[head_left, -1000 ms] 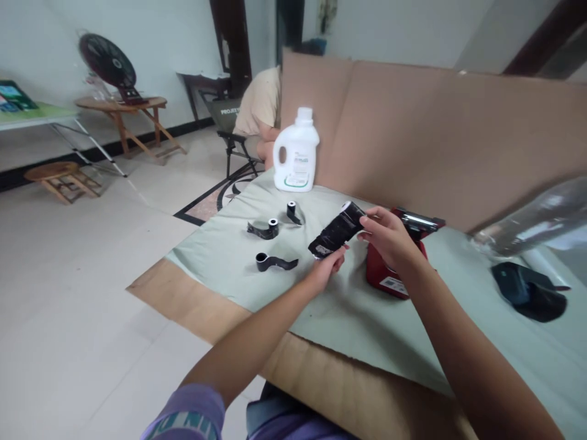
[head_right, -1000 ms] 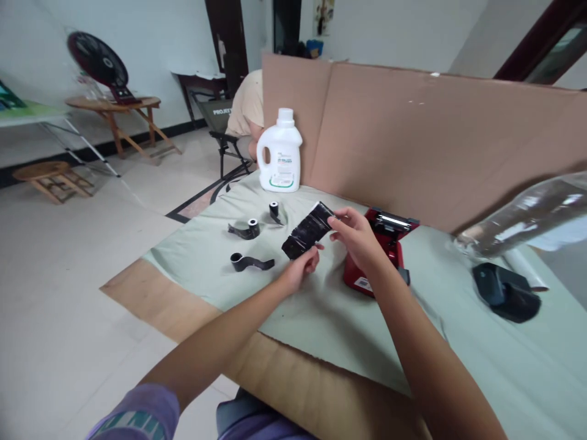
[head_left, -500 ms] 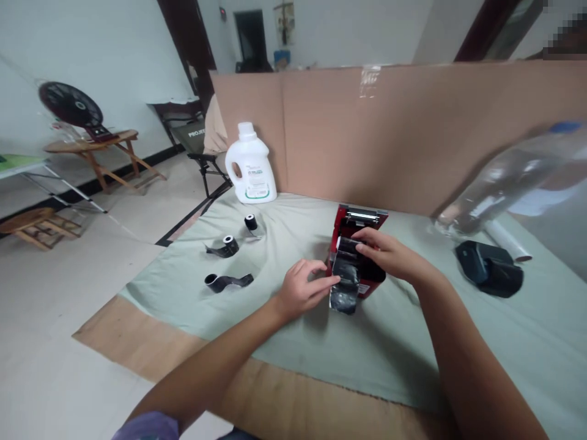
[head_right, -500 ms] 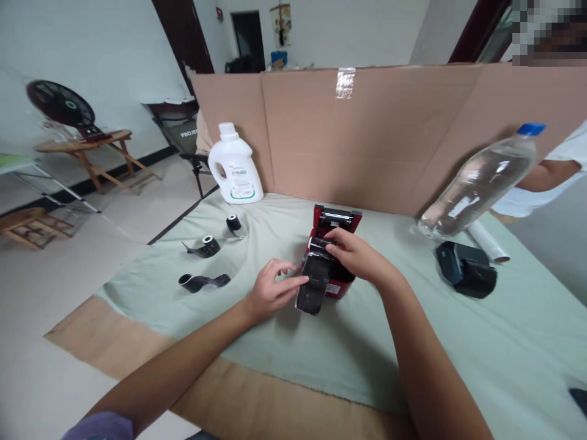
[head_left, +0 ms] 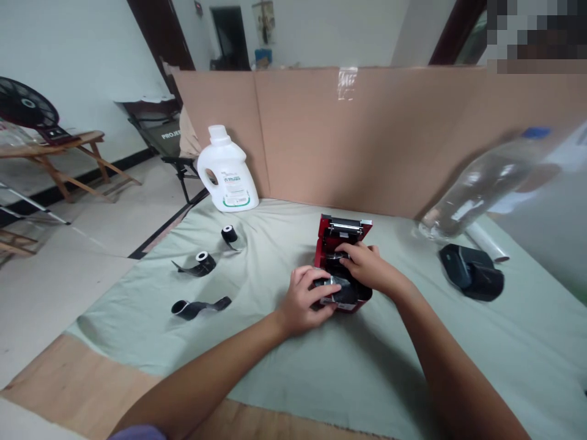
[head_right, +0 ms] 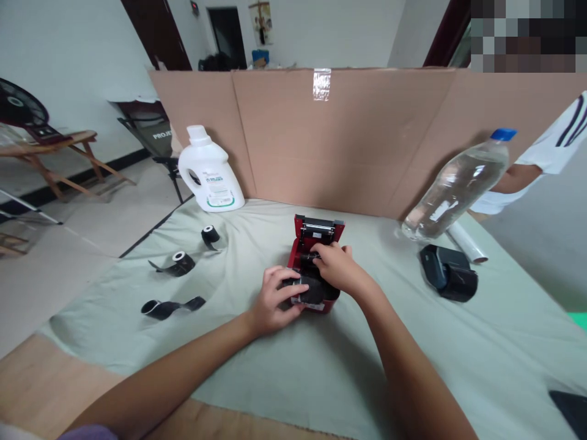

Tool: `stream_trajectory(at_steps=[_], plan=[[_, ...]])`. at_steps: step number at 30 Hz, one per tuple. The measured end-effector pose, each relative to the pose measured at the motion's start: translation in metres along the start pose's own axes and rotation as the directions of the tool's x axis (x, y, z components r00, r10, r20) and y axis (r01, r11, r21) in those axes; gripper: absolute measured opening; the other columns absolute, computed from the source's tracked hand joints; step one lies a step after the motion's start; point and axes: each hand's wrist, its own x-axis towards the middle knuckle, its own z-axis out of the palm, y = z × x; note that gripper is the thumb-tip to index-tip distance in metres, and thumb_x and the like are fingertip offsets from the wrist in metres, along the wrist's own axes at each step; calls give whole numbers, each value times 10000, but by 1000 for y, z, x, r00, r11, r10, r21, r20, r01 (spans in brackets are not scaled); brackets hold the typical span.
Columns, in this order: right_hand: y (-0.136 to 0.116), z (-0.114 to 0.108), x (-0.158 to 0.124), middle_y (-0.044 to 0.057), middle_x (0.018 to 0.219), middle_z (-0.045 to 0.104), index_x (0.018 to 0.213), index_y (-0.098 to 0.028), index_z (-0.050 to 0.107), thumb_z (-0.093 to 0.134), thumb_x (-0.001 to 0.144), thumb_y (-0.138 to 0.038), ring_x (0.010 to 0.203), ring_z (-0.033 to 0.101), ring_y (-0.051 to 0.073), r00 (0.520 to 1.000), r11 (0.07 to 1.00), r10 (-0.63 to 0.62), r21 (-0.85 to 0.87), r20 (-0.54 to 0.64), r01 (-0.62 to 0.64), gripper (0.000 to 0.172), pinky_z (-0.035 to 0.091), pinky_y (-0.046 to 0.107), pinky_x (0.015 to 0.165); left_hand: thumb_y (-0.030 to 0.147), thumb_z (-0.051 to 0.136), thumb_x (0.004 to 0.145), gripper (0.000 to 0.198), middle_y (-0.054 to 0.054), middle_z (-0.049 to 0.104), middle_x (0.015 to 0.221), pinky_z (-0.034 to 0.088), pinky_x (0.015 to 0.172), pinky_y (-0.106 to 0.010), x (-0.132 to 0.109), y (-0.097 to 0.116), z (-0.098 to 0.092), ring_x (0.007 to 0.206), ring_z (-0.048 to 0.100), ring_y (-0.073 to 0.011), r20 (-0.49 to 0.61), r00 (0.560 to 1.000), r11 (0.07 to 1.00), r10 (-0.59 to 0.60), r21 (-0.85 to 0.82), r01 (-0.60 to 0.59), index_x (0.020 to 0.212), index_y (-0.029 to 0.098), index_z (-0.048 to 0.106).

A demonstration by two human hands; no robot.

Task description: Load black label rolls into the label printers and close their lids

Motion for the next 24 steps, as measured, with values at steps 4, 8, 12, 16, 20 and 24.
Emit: stream_trajectory(at_steps=[4,8,12,16,20,24], plan=[[0,3,5,135,1301,681,1213,-240,661,486,949,-212,1202,580,312,1000,1000,14,5,15,-14,318,352,494,1018,307,657,881,220,-77,712,1171,448,1037,-468,5,1,-1,1145,567,-266,-25,998,995,-50,-84,47,1062,276,778],[-5,6,9,141,1278,698,1162,-233,691,505,925,-180,1208,585,329,999,998,47,-49,24,-46,306,358,502,995,297,657,901,188,-58,738,1149,436,1031,-445,11,4,-3,1154,559,-257,-30,998,993,-53,-107,49,1043,274,778],[-14,5,10,117,1216,732,1066,-229,719,549,909,-227,1197,608,343,993,992,105,-66,-61,-109,231,361,518,983,299,679,893,175,-55,729,1168,426,1030,-440,15,12,-7,1162,557,-262,-13,994,989,-112,-104,110,1039,267,771],[-9,-19,-2,63,971,774,889,-237,729,560,929,-372,920,685,287,995,993,87,79,-44,-83,220,422,461,894,276,679,882,168,-57,715,1174,426,1026,-441,17,22,-8,1177,556,-268,13,985,979,-174,-109,174,1022,269,771],[12,-40,-13,44,759,721,716,-239,666,555,921,-518,765,664,250,991,935,114,344,-67,-85,363,466,386,738,266,641,912,153,-46,734,1100,433,1006,-442,17,24,-7,1142,576,-256,-5,988,984,-151,-93,150,950,286,788],[28,-25,1,92,1047,730,1016,-232,631,635,872,-502,935,678,258,836,842,307,539,-454,-17,306,511,383,780,233,628,928,159,-31,774,997,434,979,-426,15,18,-8,1073,610,-231,-63,998,997,-23,-74,18,934,273,782]])
